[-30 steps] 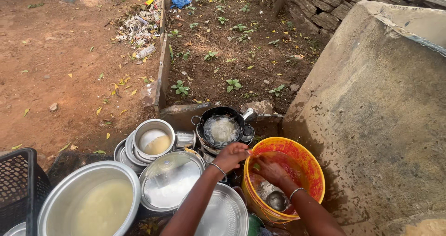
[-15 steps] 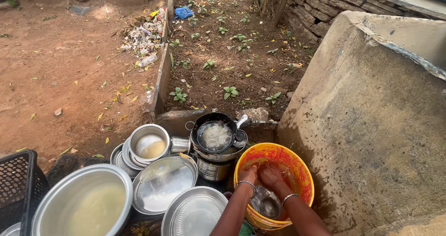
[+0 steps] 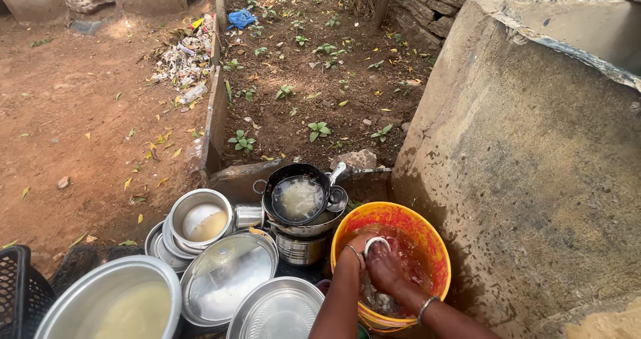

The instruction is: The person washes several metal plates and bowls by hand in a bucket of water, scrubbing them with a sponge and rinsing them, then placing them into a black plastic basket.

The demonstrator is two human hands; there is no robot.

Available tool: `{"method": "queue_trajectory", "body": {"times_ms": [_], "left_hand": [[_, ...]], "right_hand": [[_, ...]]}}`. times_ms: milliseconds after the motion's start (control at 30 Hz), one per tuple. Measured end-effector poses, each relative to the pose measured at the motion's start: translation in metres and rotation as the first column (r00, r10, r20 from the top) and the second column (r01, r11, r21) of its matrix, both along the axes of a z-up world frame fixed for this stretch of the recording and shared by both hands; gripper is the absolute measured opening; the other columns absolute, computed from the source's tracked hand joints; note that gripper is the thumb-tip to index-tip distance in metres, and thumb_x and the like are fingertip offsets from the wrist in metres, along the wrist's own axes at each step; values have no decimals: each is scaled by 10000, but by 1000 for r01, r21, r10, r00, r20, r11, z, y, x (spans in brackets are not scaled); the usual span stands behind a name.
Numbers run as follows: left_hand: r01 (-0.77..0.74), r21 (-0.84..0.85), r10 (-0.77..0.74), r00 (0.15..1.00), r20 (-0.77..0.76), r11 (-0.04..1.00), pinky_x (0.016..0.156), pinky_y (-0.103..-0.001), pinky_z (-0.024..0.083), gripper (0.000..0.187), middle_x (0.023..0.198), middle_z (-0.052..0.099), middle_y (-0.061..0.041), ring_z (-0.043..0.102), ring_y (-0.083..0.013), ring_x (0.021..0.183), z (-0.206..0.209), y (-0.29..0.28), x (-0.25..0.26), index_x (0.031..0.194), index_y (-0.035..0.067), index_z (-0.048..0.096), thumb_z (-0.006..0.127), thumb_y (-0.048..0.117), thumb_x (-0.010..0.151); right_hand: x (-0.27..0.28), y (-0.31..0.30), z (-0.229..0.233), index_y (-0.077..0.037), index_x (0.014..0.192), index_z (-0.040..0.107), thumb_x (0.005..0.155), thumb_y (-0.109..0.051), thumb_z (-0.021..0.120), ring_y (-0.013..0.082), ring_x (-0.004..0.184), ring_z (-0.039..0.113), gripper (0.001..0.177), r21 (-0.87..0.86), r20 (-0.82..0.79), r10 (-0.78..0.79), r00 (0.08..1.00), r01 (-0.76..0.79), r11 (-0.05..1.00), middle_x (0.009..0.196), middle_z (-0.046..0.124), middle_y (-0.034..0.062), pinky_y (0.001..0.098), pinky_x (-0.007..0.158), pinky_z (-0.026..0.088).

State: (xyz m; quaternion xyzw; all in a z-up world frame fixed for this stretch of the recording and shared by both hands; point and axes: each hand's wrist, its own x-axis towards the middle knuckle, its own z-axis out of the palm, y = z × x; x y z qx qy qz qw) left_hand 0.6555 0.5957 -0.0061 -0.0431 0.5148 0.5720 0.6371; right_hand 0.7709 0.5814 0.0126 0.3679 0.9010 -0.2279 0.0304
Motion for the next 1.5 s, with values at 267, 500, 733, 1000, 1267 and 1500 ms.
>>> {"method": "queue_trajectory", "body": {"times_ms": [267,500,733,1000,1267,1500], "left_hand": [[48,69,-54,994,92,996,662,-338,535,292,976,704,-18,652,-170,769,-3,-3,-3,1096,103,680,700,357,955],[102,145,-125,980,156,984,617,-334,537,280,943,708,-31,647,-172,727,5,-2,-5,1063,112,690,719,364,946],[125,269,-186,959,215,955,573,-331,539,270,909,711,-43,643,-173,685,19,-3,-10,1030,120,700,738,371,937],[-117,401,-46,926,375,909,647,-407,615,263,958,717,-70,699,-241,783,25,-1,-21,966,171,654,732,416,915],[-146,506,-77,916,393,850,713,-363,626,399,1117,723,-68,708,-208,937,118,-49,-3,1226,115,660,640,413,961],[357,229,91,363,-927,905,813,-481,618,664,1035,661,-200,697,-315,924,143,-29,10,1104,83,430,919,410,795]], "right_hand": [[5,-1,5,4,1399,514,920,-3,580,354,1368,482,484,27,305,166,938,-183,983,1478,494,222,441,1120,399],[-1,4,40,6,1281,612,848,-62,709,328,1215,615,449,-244,102,-48,994,72,967,1372,612,233,438,1042,497],[48,31,51,-289,1202,625,768,-98,632,222,1336,577,474,686,130,459,879,-414,599,1377,616,0,677,1131,332],[41,18,95,-181,1240,699,1047,-324,591,257,1222,635,264,147,-380,242,893,-200,969,1268,695,60,602,1121,392],[35,58,136,-71,984,794,938,-281,731,245,1048,666,224,-162,-714,-72,696,-64,985,1056,715,118,411,950,554],[4,85,90,-23,1079,666,1062,-339,455,270,914,651,381,-921,-187,-982,-5,-348,177,996,704,132,457,877,541]]}}
